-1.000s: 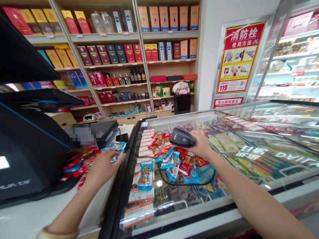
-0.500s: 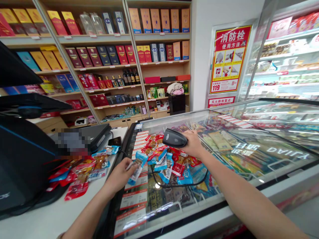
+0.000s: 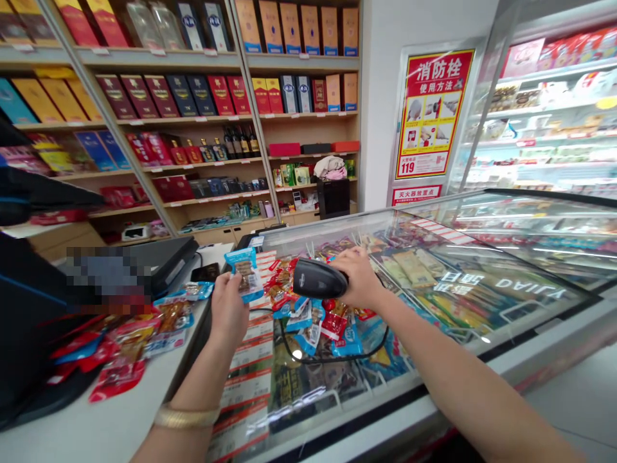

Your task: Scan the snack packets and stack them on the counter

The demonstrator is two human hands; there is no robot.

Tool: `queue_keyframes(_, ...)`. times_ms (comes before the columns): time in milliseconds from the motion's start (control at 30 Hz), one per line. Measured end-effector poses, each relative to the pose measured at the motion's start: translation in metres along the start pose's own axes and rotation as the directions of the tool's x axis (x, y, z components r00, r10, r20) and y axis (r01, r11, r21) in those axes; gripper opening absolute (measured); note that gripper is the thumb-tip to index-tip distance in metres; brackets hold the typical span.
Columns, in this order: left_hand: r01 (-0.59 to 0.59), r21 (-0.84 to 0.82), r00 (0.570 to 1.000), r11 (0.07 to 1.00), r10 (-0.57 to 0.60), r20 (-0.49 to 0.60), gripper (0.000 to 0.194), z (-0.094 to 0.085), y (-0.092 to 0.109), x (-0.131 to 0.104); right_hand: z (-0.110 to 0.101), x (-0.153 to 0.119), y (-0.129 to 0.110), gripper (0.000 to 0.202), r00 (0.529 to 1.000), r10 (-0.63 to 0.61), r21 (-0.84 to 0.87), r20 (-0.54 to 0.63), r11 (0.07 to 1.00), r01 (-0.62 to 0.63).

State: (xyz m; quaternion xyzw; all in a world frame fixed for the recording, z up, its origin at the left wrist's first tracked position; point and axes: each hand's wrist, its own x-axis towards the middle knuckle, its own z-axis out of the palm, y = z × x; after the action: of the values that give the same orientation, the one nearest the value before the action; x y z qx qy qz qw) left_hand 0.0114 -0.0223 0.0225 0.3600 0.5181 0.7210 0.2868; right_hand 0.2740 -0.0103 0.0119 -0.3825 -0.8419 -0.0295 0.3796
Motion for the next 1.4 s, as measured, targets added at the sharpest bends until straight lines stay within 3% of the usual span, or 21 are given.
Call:
queue_keyframes(233,0.108,-0.129,0.994,0.986,-0.108,0.005,0.023,0.001,0.002,-0.005,-0.003,0.001,-0.008,0.034,0.995,-0.019,-0.011,0.096,1.000,0.020)
queue_keyframes(500,0.105,-0.067,0.994,0.992,-0.104,0.030,0.023,-0.001,0.002,-0.006,-0.003,0.000,-0.009,0.036,0.992,-0.035,-0.040,0.125,0.998,0.040)
queue_keyframes(700,0.100,-0.113,0.994,0.989,-0.095,0.045,0.027,0.000,-0.006,-0.005,-0.003,0.000,-0.007,0.036,0.994,-0.032,-0.029,0.105,0.999,0.036)
queue_keyframes(800,0.047,-0.068,0.998,0.997,-0.044,0.043,0.028,-0.004,-0.010,-0.002,-0.001,-0.002,-0.004,0.035,0.999,-0.020,-0.024,0.050,0.999,0.021)
queue_keyframes(900,-0.116,0.101,0.993,0.988,0.118,-0.011,0.025,-0.023,-0.003,0.009,0.001,-0.004,0.004,0.033,1.000,0.004,-0.060,-0.003,0.998,-0.004)
queue_keyframes(1000,-0.311,0.444,0.938,0.841,0.347,-0.001,0.022,-0.063,0.021,0.028,0.004,-0.006,0.014,0.033,0.997,0.034,-0.088,-0.071,0.995,-0.040)
queue_keyframes(1100,-0.420,0.785,0.831,0.455,0.540,0.132,0.018,-0.115,0.051,0.052,0.007,-0.007,0.022,0.036,0.991,0.062,-0.087,-0.123,0.994,-0.073)
queue_keyframes(1133,-0.426,0.846,0.795,0.322,0.579,0.180,0.016,-0.132,0.059,0.060,0.007,-0.007,0.024,0.037,0.989,0.068,-0.084,-0.134,0.993,-0.080)
queue_keyframes(1200,-0.434,0.887,0.748,0.161,0.614,0.255,0.018,-0.160,0.068,0.074,0.008,-0.007,0.026,0.038,0.986,0.073,-0.079,-0.150,0.993,-0.085)
queue_keyframes(1300,-0.493,0.865,0.745,0.097,0.560,0.362,0.022,-0.183,0.064,0.087,0.009,-0.008,0.027,0.037,0.985,0.066,-0.084,-0.158,0.993,-0.080)
queue_keyframes(1400,-0.555,0.827,0.756,0.088,0.470,0.456,0.023,-0.191,0.046,0.090,0.009,-0.007,0.027,0.039,0.985,0.070,-0.091,-0.160,0.992,-0.085)
